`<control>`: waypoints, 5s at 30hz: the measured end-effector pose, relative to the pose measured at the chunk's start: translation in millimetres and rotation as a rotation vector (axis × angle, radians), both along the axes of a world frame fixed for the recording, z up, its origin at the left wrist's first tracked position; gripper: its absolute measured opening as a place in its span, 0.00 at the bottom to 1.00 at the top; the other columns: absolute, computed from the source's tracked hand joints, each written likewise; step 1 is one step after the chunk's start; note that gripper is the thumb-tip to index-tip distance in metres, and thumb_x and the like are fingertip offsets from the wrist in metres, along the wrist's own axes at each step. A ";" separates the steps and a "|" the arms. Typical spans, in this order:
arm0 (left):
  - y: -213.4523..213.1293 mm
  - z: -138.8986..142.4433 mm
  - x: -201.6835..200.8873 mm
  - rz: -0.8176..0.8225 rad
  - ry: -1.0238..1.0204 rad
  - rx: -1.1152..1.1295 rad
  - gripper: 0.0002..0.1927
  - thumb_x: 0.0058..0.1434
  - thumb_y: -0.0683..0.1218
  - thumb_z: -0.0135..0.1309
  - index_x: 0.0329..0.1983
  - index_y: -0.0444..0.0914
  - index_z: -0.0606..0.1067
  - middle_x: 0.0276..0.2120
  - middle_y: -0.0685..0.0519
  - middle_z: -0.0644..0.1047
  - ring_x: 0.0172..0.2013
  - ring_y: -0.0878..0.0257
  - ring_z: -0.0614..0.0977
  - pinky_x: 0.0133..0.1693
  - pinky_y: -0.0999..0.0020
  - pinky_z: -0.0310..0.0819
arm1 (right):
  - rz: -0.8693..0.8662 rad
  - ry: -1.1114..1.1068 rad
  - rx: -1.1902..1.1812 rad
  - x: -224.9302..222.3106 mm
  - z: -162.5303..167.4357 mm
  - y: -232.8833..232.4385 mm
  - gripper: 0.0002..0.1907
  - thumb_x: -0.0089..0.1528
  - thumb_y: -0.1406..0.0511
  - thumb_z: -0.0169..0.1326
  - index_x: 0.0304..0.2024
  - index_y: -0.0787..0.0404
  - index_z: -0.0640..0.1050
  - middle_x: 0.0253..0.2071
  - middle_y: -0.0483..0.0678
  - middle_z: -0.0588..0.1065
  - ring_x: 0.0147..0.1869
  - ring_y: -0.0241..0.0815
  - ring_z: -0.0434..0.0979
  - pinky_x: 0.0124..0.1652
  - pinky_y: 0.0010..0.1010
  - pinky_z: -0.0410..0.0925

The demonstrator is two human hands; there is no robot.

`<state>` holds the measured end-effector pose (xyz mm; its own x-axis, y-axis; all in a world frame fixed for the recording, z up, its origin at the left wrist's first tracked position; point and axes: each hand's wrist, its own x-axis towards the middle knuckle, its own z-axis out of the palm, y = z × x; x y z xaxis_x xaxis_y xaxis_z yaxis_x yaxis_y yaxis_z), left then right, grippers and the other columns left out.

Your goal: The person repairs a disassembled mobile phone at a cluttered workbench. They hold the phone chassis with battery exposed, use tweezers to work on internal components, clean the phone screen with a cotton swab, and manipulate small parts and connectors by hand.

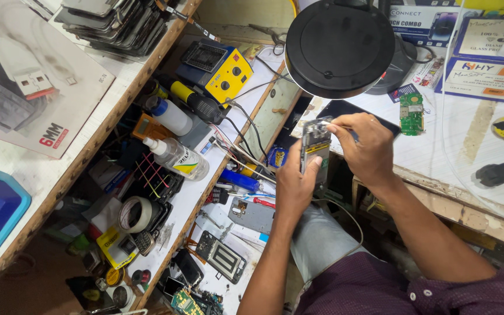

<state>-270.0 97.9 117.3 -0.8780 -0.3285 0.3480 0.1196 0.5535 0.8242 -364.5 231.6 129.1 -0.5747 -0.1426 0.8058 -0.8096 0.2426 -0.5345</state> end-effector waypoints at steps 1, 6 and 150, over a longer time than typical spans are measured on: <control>-3.1 -3.7 -1.3 -0.028 -0.015 0.129 0.25 0.65 0.40 0.56 0.66 0.33 0.68 0.46 0.40 0.82 0.45 0.53 0.85 0.46 0.63 0.77 | 0.007 -0.040 -0.030 0.7 -0.9 1.1 0.06 0.66 0.69 0.64 0.39 0.66 0.79 0.35 0.50 0.78 0.36 0.45 0.79 0.38 0.33 0.70; -22.9 -27.9 -11.9 -0.251 0.067 0.709 0.32 0.66 0.40 0.54 0.71 0.33 0.57 0.51 0.45 0.80 0.50 0.62 0.81 0.52 0.67 0.75 | 0.060 -0.241 -0.117 3.1 -4.7 7.0 0.04 0.68 0.71 0.62 0.45 0.66 0.81 0.40 0.51 0.82 0.42 0.39 0.83 0.42 0.28 0.73; -91.1 -108.0 140.8 0.363 0.242 0.996 0.35 0.64 0.36 0.56 0.73 0.37 0.59 0.48 0.45 0.81 0.46 0.61 0.84 0.49 0.65 0.79 | 0.645 -0.580 0.324 56.7 -69.3 -42.6 0.08 0.64 0.76 0.60 0.46 0.68 0.82 0.41 0.51 0.81 0.37 0.33 0.80 0.38 0.23 0.72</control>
<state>-129.2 6.8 9.3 -0.6154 -0.7853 -0.0680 0.3033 -0.3156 0.8991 -307.8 189.0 59.8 -0.6070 -0.7432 0.2814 -0.4665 0.0465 -0.8833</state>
